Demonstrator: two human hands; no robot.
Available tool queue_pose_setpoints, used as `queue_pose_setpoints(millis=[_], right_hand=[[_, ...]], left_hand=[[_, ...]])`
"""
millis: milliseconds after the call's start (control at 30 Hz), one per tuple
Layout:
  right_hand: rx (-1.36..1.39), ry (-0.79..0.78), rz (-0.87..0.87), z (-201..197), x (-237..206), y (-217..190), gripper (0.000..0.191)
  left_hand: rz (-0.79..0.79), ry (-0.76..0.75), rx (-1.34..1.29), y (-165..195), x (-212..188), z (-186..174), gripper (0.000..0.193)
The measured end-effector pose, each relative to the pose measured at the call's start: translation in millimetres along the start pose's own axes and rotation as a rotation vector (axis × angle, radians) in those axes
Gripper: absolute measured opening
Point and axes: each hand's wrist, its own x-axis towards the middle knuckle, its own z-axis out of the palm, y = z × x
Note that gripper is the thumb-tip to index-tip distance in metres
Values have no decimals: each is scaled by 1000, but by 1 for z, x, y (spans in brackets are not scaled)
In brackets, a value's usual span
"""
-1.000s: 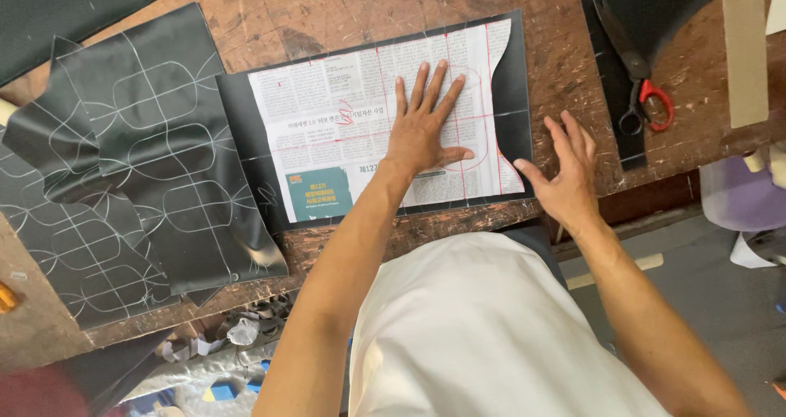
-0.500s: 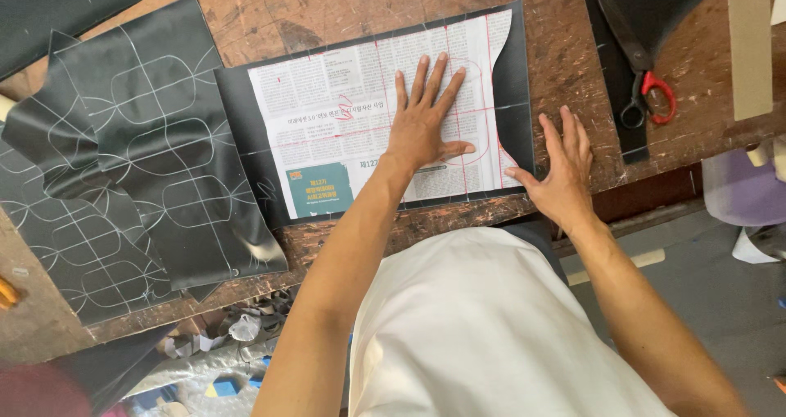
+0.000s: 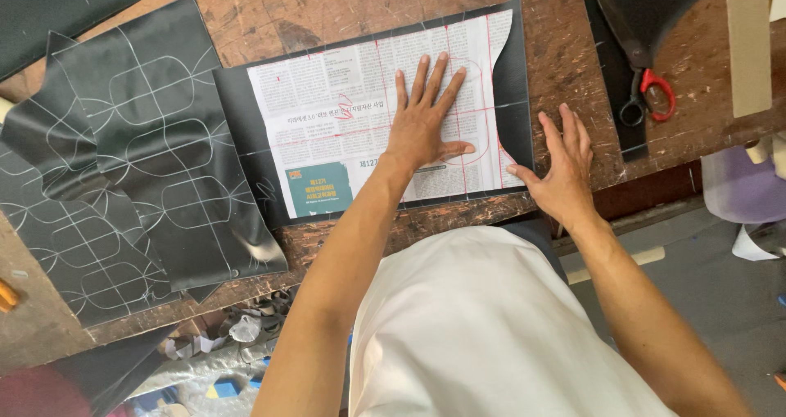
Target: The person uses scissors to cut a large black sheet marked with white grid lines into smaller rectangular pieces. After cutting, they place a newspaper sheet on top of one of the cut pieces and press it down.
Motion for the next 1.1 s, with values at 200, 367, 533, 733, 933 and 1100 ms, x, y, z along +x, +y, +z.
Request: queue_pose_setpoints(millis=[200, 367, 533, 733, 933, 1100], right_hand=[[-32, 1, -35, 0, 0, 8, 98], [-27, -1, -56, -2, 0, 11, 100], [-34, -24, -28, -5, -1, 8, 101], [-32, -42, -20, -7, -1, 3, 101], [-50, -36, -31, -8, 0, -1, 99], [-57, -48, -19, -8, 3, -4, 99]], left_hand=[[-20, -64, 38, 10, 1, -8, 123], [-35, -71, 74, 27, 6, -5, 128], [-82, -111, 38, 36, 1, -1, 137], [-66, -76, 55, 34, -2, -1, 143], [-49, -52, 70, 30, -5, -2, 144], [-38, -25, 60, 29, -5, -2, 140]])
